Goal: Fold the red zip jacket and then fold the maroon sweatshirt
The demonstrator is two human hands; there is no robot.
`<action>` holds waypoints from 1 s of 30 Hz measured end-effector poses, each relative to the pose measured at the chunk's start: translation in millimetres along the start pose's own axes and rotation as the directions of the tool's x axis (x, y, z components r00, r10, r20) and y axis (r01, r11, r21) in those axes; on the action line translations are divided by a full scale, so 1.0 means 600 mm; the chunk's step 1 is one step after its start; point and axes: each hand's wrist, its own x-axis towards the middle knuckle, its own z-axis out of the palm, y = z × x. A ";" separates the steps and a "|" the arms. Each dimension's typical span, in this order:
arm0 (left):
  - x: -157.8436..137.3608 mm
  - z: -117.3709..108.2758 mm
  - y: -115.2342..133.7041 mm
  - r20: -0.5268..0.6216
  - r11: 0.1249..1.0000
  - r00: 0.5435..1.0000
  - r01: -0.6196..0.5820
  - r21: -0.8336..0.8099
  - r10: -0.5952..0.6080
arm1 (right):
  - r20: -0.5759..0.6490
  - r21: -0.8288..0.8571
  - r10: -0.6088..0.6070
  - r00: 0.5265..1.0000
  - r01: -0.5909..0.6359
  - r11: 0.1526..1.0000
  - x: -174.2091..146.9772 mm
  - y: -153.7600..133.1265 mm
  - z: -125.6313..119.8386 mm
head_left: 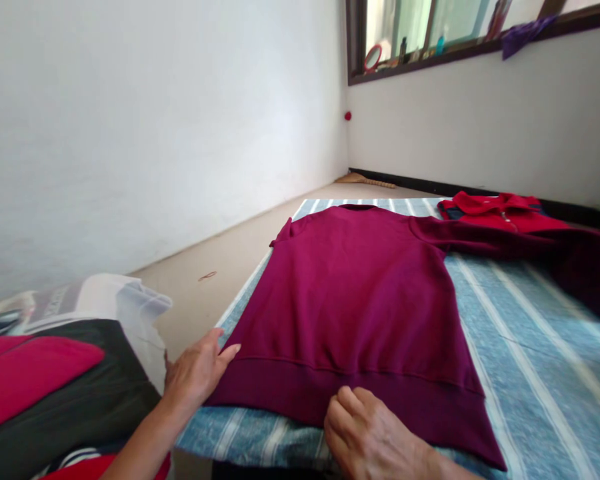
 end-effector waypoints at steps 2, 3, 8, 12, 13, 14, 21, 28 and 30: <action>-0.016 -0.002 0.029 -0.155 0.982 0.972 -0.161 0.102 0.176 | 0.002 0.009 0.003 1.000 -0.003 1.000 0.000 0.001 -0.003; -0.025 -0.001 0.050 -0.233 0.955 0.927 -0.270 0.126 0.293 | 0.006 0.017 0.008 1.000 -0.008 1.000 -0.001 0.002 -0.005; -0.052 0.030 0.172 -0.374 0.659 0.594 -0.749 0.066 0.712 | 0.042 0.038 0.020 0.999 -0.022 0.999 -0.005 0.002 -0.012; -0.048 0.065 0.227 -0.335 0.512 0.473 -0.859 0.031 0.814 | 0.051 0.035 0.034 0.998 -0.036 0.999 -0.015 0.005 -0.008; -0.046 0.072 0.230 -0.322 0.507 0.473 -0.861 0.027 0.820 | 0.056 0.036 0.044 0.997 -0.046 0.998 -0.020 0.007 -0.008; -0.044 0.076 0.231 -0.307 0.509 0.478 -0.861 0.023 0.823 | 0.059 0.038 0.056 0.997 -0.058 0.998 -0.026 0.010 -0.009; -0.041 0.082 0.222 -0.267 0.495 0.464 -0.867 0.058 0.845 | 0.018 0.068 0.219 0.976 -0.220 0.973 -0.097 0.031 -0.057; -0.053 0.072 0.234 -0.295 0.577 0.540 -0.815 0.052 0.788 | 0.046 -0.084 0.338 0.940 -0.333 0.939 -0.180 0.048 -0.110; -0.055 0.070 0.235 -0.297 0.600 0.563 -0.798 0.048 0.772 | 0.078 -0.145 0.335 0.939 -0.322 0.936 -0.203 0.047 -0.112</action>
